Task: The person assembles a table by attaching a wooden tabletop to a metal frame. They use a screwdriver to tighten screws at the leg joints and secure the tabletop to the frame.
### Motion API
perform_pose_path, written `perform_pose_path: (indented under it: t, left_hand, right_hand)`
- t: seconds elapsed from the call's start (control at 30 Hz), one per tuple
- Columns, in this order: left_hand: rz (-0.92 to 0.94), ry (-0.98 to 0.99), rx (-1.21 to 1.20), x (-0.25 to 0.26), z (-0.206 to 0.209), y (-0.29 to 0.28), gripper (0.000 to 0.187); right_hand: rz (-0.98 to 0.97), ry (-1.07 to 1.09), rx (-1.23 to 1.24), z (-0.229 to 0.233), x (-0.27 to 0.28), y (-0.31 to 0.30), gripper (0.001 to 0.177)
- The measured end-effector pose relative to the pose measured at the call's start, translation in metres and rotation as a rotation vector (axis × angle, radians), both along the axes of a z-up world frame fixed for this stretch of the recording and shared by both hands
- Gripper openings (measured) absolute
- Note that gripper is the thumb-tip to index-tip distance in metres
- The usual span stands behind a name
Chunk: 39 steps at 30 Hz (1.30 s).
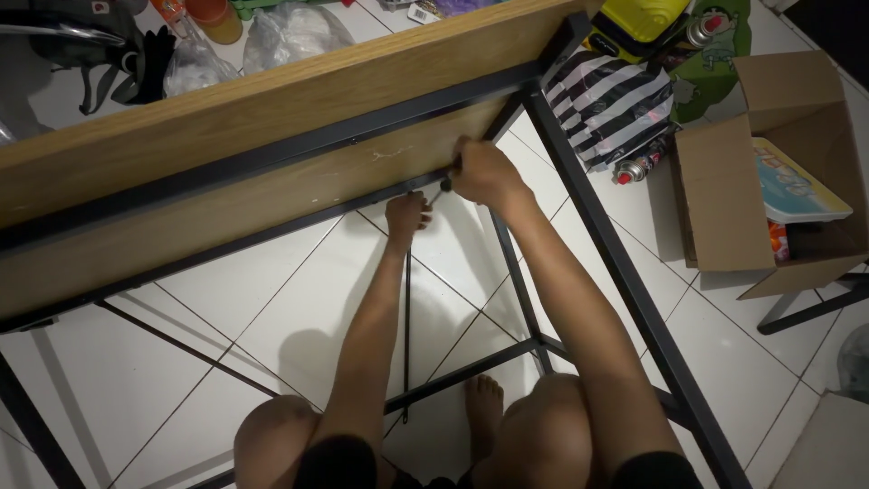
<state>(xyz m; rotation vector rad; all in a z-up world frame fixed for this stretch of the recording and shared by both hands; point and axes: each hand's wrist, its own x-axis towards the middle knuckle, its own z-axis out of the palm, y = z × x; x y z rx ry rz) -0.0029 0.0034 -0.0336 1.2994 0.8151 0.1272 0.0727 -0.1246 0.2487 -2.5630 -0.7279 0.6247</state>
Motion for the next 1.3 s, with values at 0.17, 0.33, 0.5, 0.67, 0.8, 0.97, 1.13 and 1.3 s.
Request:
perform_pose_path:
  t: [0.17, 0.33, 0.5, 0.67, 0.8, 0.97, 1.13, 1.3]
  left_hand:
    - [-0.217, -0.296, 1.208, 0.001, 0.008, -0.006, 0.016]
    - [-0.498, -0.157, 1.933, 0.025, -0.022, 0.017, 0.018]
    - [-0.648, -0.019, 1.73, 0.05, -0.037, 0.025, 0.02]
    - [-0.415, -0.072, 0.943, 0.045, -0.016, 0.026, 0.024]
    - [-0.448, -0.153, 0.991, 0.043, 0.0, 0.028, 0.023]
    - [-0.44, -0.305, 0.962, 0.04, -0.002, 0.032, 0.022]
    - [-0.718, -0.191, 1.408, 0.028, 0.006, 0.045, 0.024]
    - [-0.642, -0.385, 1.361, -0.009, 0.038, 0.039, 0.011]
  right_hand:
    - [-0.014, 0.343, -0.156, -0.036, 0.035, -0.022, 0.03]
    - [-0.029, 0.642, -0.087, -0.136, 0.026, -0.05, 0.042]
    - [-0.023, 0.784, -0.138, -0.213, -0.011, -0.078, 0.036]
    - [0.03, 0.783, -0.175, -0.248, -0.028, -0.089, 0.037]
    - [0.096, 0.745, -0.174, -0.283, -0.029, -0.086, 0.041]
    - [0.37, 0.245, -0.228, -0.332, -0.048, -0.083, 0.03]
    - [0.424, -0.028, -0.235, -0.331, -0.07, -0.079, 0.02]
    - [0.506, -0.031, -0.448, -0.279, -0.068, -0.061, 0.028]
